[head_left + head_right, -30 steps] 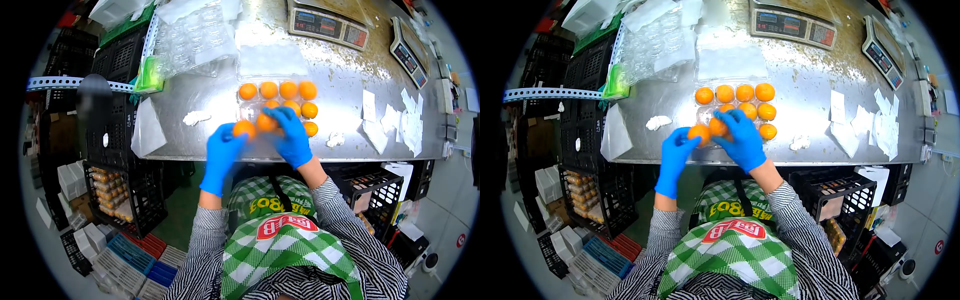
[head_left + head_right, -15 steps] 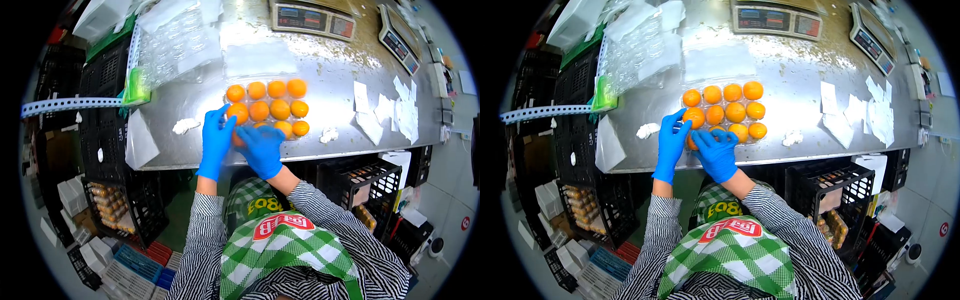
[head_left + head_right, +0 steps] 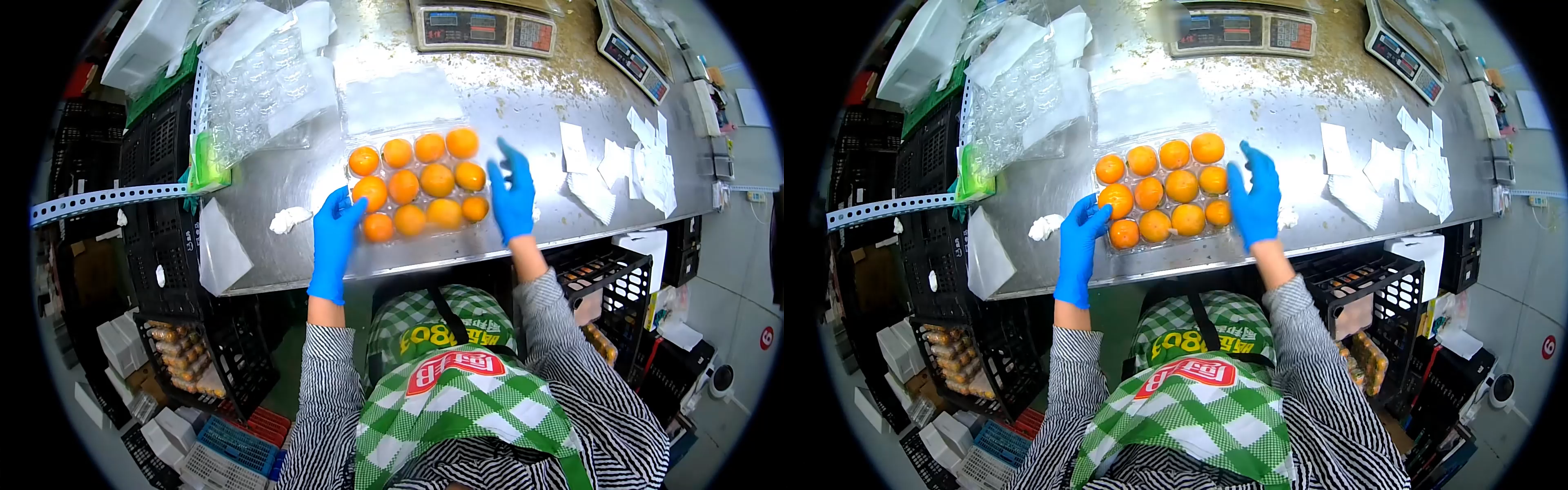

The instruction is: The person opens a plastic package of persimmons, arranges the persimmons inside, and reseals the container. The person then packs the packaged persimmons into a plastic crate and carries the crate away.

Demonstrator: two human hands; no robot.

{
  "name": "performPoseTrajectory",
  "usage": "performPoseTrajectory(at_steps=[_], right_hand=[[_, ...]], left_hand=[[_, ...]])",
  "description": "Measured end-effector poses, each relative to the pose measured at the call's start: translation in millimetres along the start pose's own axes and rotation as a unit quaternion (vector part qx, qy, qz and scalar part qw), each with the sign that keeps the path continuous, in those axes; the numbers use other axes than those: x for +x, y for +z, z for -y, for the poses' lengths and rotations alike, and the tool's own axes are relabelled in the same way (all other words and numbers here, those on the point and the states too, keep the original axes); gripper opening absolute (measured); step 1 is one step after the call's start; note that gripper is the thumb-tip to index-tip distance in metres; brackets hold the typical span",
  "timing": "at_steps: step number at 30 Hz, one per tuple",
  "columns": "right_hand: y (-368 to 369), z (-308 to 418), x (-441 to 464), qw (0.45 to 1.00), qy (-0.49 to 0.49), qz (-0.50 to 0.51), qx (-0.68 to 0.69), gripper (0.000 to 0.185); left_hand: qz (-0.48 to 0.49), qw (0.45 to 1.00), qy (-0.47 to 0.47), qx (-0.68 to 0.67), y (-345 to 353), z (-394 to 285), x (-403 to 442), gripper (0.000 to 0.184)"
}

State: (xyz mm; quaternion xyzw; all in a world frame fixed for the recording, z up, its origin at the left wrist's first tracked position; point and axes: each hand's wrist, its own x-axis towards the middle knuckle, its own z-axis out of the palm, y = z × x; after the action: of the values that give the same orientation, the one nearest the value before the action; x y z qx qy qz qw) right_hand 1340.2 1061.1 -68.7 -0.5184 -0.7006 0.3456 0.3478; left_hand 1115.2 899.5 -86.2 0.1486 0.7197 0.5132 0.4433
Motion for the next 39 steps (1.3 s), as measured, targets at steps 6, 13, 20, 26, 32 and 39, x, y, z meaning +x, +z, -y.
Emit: performPoseTrajectory(at_steps=[6,13,20,26,32,39], right_hand=[[20.1,-35.0,79.6,0.942,0.191,0.187,0.204,0.041],[51.0,-29.0,123.7,0.845,0.312,0.256,0.351,0.046],[37.9,-26.0,124.6,0.825,0.264,0.269,0.420,0.048],[29.9,-33.8,113.6,0.864,0.220,0.286,0.352,0.045],[31.4,-30.5,93.5,0.950,0.136,0.235,0.153,0.058],[10.2,4.1,64.9,0.949,-0.037,0.252,-0.185,0.058]], left_hand=[[0.003,0.999,-0.051,0.001,-0.4,-13.0,-4.8,0.042],[0.013,0.998,-0.056,0.023,-4.1,-10.8,2.2,0.037],[0.000,0.995,-0.081,-0.050,-6.2,-13.8,-6.3,0.036],[-0.011,0.993,-0.100,-0.070,-11.6,-14.3,2.5,0.035],[-0.010,0.999,-0.030,-0.023,-15.9,-17.1,7.4,0.034],[-0.114,0.916,0.284,0.260,24.0,-55.8,13.9,0.032]])
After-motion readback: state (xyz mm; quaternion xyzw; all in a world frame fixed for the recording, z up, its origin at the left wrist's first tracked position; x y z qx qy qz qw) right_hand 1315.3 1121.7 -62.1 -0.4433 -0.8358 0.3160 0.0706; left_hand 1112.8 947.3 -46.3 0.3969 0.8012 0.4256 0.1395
